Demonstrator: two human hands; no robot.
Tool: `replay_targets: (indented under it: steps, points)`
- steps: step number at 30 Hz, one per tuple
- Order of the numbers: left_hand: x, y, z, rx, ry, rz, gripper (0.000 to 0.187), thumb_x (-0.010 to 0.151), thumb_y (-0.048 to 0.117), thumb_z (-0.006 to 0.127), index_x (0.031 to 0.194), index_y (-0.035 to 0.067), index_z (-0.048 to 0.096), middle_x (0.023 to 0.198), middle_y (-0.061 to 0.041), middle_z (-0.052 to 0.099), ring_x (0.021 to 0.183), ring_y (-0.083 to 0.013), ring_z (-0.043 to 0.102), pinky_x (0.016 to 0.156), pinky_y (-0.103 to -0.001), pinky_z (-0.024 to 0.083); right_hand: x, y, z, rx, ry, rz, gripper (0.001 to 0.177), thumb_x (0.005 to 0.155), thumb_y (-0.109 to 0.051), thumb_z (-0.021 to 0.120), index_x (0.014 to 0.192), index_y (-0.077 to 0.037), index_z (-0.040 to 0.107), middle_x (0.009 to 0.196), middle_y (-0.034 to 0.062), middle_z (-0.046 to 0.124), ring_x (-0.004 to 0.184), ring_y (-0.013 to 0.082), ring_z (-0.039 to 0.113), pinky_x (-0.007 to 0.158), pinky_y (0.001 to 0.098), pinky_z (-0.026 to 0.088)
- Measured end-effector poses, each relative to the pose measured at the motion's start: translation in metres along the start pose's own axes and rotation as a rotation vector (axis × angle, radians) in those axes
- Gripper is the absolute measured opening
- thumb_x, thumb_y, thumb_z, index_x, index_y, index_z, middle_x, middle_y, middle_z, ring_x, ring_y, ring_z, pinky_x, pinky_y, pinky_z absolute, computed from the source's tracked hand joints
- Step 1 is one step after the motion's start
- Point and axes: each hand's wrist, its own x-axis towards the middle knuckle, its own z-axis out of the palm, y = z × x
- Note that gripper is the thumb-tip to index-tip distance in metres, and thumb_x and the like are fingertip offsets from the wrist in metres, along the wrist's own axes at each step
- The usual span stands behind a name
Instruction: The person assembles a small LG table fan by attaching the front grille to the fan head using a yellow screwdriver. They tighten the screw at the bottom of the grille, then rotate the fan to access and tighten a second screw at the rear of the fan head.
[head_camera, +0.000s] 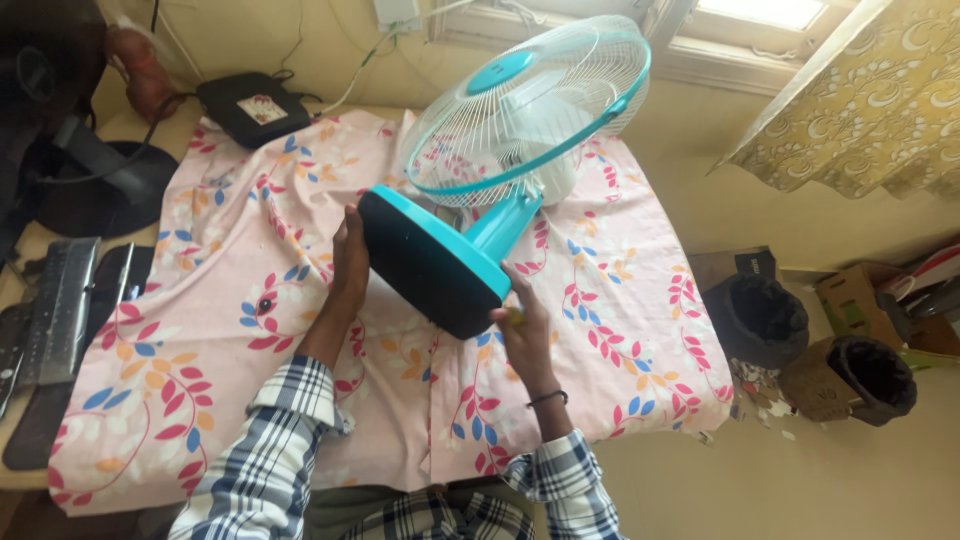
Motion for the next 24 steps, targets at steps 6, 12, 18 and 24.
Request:
replay_targets:
  steps: [6,12,18,24]
  points:
    - [0.01,0.006,-0.014,0.18,-0.041,-0.047,0.08,0.1,0.07,0.031,0.122,0.002,0.066,0.078,-0.003,0.054,0.068,-0.0132,0.049,0.058,-0.028,0.041,0.062,0.036,-0.04,0.182,0.516,0.451,0.043,0.11,-0.038,0.06,0.118,0.002,0.072,0.092,0.0134,0.065,0.054,0.0055,0.036,0.045,0.0226,0.027]
    - [0.021,0.018,-0.007,0.059,-0.184,0.464,0.073,0.114,0.063,0.038,0.123,-0.005,0.063,0.1,-0.003,0.065,0.095,-0.0123,0.057,0.086,-0.028,0.046,0.166,0.036,-0.052,0.392,0.535,0.471,0.081,0.09,-0.049,0.076,0.146,-0.008,0.033,0.095,0.0032,0.058,0.047,0.0011,0.036,0.04,0.0213,0.026]
    - [0.025,0.0,0.016,0.083,0.071,0.409,0.068,0.113,0.056,0.034,0.084,-0.001,0.054,0.071,-0.004,0.048,0.069,-0.0127,0.045,0.065,-0.032,0.041,0.198,0.034,-0.025,0.507,0.259,0.647,0.08,0.082,-0.048,0.08,0.134,-0.004,0.039,0.089,0.0003,0.054,0.043,0.004,0.035,0.038,0.0236,0.027]
    - [0.018,-0.002,0.026,0.128,0.198,0.47,0.066,0.112,0.053,0.036,0.075,-0.001,0.046,0.062,-0.003,0.037,0.06,-0.0138,0.037,0.055,-0.037,0.031,0.184,0.039,-0.02,0.669,0.179,0.722,0.067,0.087,-0.049,0.075,0.131,-0.008,0.046,0.098,0.0073,0.055,0.045,0.0031,0.034,0.04,0.0203,0.027]
